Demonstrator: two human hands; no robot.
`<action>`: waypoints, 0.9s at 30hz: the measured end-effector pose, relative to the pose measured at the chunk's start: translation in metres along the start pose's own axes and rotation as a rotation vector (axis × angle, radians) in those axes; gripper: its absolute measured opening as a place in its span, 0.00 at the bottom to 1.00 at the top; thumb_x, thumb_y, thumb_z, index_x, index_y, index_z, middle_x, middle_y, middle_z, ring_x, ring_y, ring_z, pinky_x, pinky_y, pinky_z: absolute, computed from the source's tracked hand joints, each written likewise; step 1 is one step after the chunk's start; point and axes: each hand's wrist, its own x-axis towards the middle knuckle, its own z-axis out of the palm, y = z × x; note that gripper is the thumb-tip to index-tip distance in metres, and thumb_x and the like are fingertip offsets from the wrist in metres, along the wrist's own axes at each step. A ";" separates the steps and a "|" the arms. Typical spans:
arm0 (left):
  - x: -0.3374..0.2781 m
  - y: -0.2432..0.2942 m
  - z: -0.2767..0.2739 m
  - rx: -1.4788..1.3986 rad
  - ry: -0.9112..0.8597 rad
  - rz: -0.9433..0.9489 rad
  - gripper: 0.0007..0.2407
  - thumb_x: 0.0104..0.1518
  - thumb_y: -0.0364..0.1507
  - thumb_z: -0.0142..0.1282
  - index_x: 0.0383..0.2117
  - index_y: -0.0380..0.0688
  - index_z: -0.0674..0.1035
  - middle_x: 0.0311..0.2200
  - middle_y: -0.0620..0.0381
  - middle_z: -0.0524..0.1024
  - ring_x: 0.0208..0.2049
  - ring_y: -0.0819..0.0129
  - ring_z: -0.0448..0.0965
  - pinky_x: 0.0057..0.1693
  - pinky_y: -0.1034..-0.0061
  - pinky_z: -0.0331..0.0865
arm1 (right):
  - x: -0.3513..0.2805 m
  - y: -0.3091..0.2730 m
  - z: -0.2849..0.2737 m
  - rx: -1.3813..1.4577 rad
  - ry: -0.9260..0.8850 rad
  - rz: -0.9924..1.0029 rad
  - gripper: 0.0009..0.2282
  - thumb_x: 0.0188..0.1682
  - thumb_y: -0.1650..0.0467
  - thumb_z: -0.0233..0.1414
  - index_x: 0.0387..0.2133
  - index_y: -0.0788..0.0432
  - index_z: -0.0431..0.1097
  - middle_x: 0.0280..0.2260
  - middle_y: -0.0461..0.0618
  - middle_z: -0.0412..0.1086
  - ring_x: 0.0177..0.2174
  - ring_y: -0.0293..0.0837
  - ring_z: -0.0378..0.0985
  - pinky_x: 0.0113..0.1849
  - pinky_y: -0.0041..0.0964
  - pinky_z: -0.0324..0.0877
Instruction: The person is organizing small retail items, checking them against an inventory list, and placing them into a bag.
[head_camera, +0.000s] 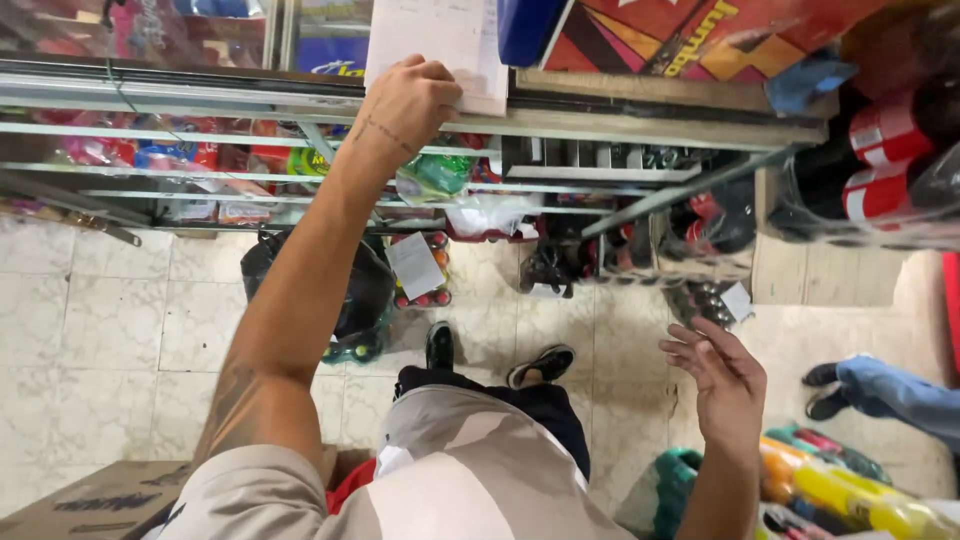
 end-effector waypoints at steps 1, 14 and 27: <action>-0.001 -0.003 0.000 -0.057 0.021 0.019 0.06 0.61 0.27 0.63 0.26 0.43 0.85 0.34 0.54 0.83 0.31 0.62 0.75 0.40 0.69 0.74 | -0.007 -0.001 0.004 -0.035 0.017 0.017 0.15 0.54 0.73 0.51 0.53 0.67 0.69 0.44 0.68 0.75 0.38 0.59 0.82 0.40 0.43 0.77; -0.008 -0.005 0.019 0.025 0.233 -0.101 0.15 0.50 0.39 0.77 0.17 0.48 0.81 0.22 0.64 0.77 0.28 0.69 0.68 0.37 0.73 0.70 | -0.034 -0.012 0.055 -0.177 0.046 0.022 0.16 0.54 0.70 0.52 0.54 0.65 0.69 0.45 0.62 0.76 0.38 0.54 0.82 0.41 0.42 0.76; -0.126 0.269 0.031 -0.395 0.148 0.481 0.10 0.52 0.23 0.57 0.15 0.48 0.71 0.20 0.58 0.63 0.27 0.58 0.63 0.37 0.67 0.60 | 0.006 0.081 0.107 -0.009 0.197 0.135 0.13 0.46 0.68 0.67 0.36 0.67 0.76 0.29 0.57 0.75 0.27 0.44 0.78 0.28 0.38 0.74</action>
